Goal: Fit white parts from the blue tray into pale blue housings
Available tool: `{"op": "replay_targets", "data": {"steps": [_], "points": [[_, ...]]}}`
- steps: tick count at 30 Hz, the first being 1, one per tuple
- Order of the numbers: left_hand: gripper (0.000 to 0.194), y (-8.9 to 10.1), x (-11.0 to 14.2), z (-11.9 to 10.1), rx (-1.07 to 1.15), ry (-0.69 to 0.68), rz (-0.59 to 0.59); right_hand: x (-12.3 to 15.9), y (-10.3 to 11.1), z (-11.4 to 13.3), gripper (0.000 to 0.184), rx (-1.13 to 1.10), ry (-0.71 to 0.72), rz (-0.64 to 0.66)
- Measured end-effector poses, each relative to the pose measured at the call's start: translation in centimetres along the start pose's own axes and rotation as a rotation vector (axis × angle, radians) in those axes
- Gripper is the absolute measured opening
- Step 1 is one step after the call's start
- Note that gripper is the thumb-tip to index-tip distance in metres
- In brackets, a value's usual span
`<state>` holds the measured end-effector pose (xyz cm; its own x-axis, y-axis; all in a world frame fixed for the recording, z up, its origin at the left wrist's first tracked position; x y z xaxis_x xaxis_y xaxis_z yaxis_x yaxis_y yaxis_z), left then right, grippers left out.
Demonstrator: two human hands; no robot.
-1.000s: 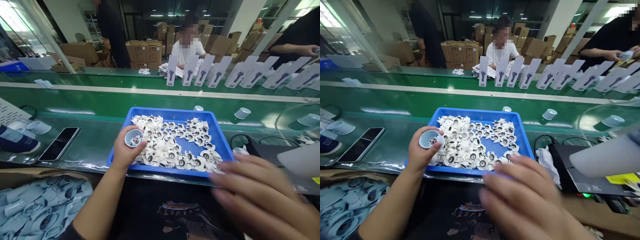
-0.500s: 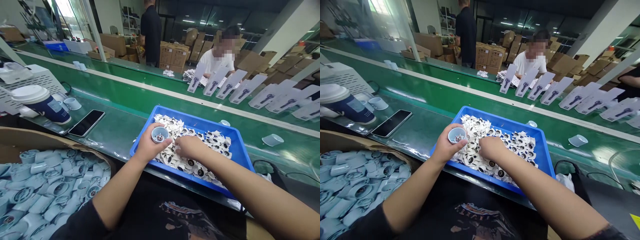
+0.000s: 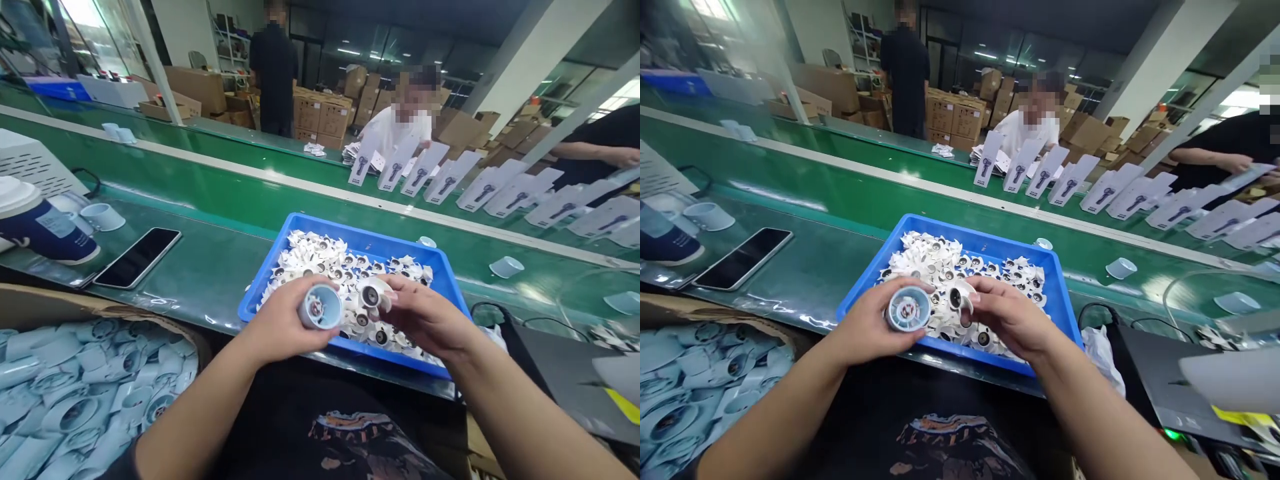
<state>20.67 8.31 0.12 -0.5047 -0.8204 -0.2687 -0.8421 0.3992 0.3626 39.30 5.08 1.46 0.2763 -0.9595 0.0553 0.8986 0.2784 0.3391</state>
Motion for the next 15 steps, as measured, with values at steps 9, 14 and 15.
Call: {"op": "replay_targets", "data": {"steps": [9, 14, 15], "points": [[0.051, -3.8, 1.6, -3.9, -0.321, -0.209, -0.011, 4.6, -0.7, 1.1, 0.024, -0.167, 0.223, -0.191], [0.026, -4.5, 1.5, -4.9, -0.426, -0.294, -0.058, 6.5, -1.6, 4.8, 0.019, 0.653, 0.517, -0.238], [0.025, -4.6, 1.6, -5.2, -0.436, -0.308, -0.073, 6.5, -1.8, 4.9, 0.018, 0.703, 0.526, -0.234]]}}
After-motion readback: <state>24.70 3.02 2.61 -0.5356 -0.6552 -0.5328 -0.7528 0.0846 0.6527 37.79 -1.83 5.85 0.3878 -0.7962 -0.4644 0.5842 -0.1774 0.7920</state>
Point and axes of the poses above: each hand's wrist, its own x-axis away from the middle knuckle, its own y-axis out of the back of the hand, z = x × y, the point moved 5 cm from there along -x, towards the middle knuckle, and after that the axes turned 8 degrees about y, right-handed, at the moved point
